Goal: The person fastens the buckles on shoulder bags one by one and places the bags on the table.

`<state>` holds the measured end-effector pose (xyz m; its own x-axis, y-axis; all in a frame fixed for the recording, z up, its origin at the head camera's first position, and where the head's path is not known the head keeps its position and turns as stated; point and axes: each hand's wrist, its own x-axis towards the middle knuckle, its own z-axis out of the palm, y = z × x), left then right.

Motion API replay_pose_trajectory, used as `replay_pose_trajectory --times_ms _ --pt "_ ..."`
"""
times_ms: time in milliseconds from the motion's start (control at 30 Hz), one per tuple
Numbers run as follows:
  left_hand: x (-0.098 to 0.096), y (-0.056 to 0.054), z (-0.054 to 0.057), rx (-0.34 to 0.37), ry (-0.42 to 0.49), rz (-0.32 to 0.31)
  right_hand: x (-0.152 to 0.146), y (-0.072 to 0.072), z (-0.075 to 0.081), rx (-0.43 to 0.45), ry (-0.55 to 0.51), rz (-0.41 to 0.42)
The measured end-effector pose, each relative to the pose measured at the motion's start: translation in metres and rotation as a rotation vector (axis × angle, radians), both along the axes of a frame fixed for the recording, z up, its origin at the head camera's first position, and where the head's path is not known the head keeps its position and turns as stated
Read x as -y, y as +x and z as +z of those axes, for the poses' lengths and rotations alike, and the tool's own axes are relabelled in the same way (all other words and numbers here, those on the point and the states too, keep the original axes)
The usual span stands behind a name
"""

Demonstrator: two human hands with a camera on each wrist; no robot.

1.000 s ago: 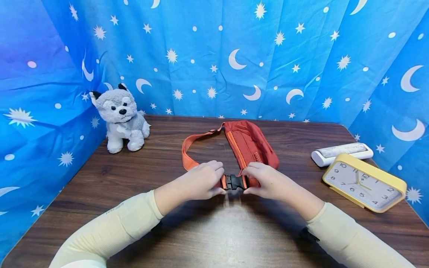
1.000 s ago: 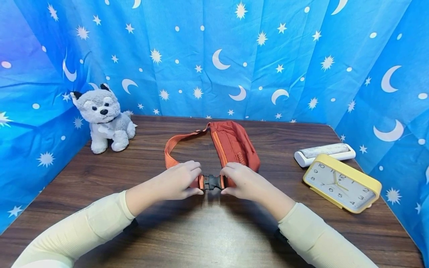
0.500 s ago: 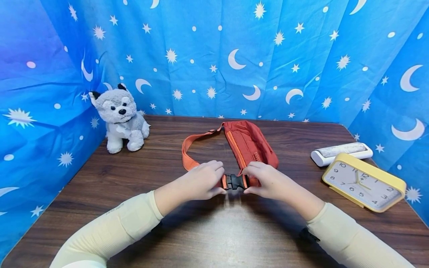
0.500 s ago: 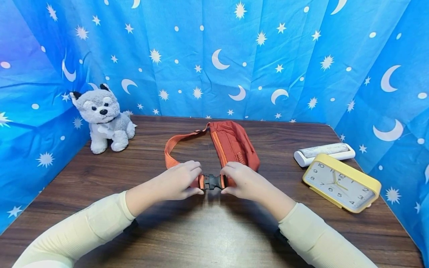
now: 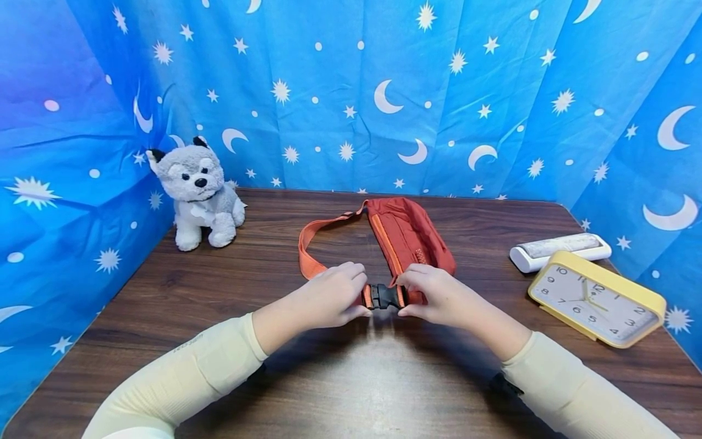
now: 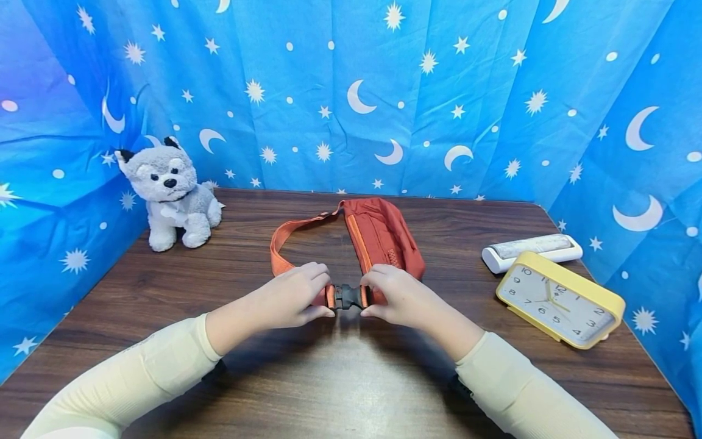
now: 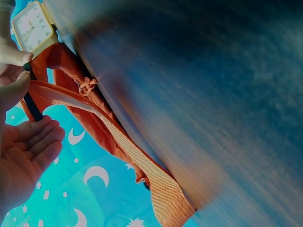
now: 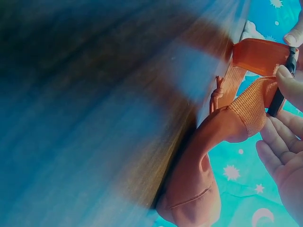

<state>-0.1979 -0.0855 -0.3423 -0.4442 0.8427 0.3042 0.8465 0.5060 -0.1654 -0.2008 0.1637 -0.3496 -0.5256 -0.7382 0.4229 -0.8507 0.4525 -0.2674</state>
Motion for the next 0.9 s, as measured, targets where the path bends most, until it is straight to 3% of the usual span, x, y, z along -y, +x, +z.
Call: replay_pose_trajectory --times_ms 500,900 --pt "-0.0011 0.0004 0.0008 0.016 -0.002 0.032 -0.0004 -0.0010 0.0018 -0.026 -0.015 0.010" --pt "-0.0016 0.0023 0.0015 0.018 0.025 0.012 -0.0006 0.0008 0.0024 -0.013 -0.022 0.013"
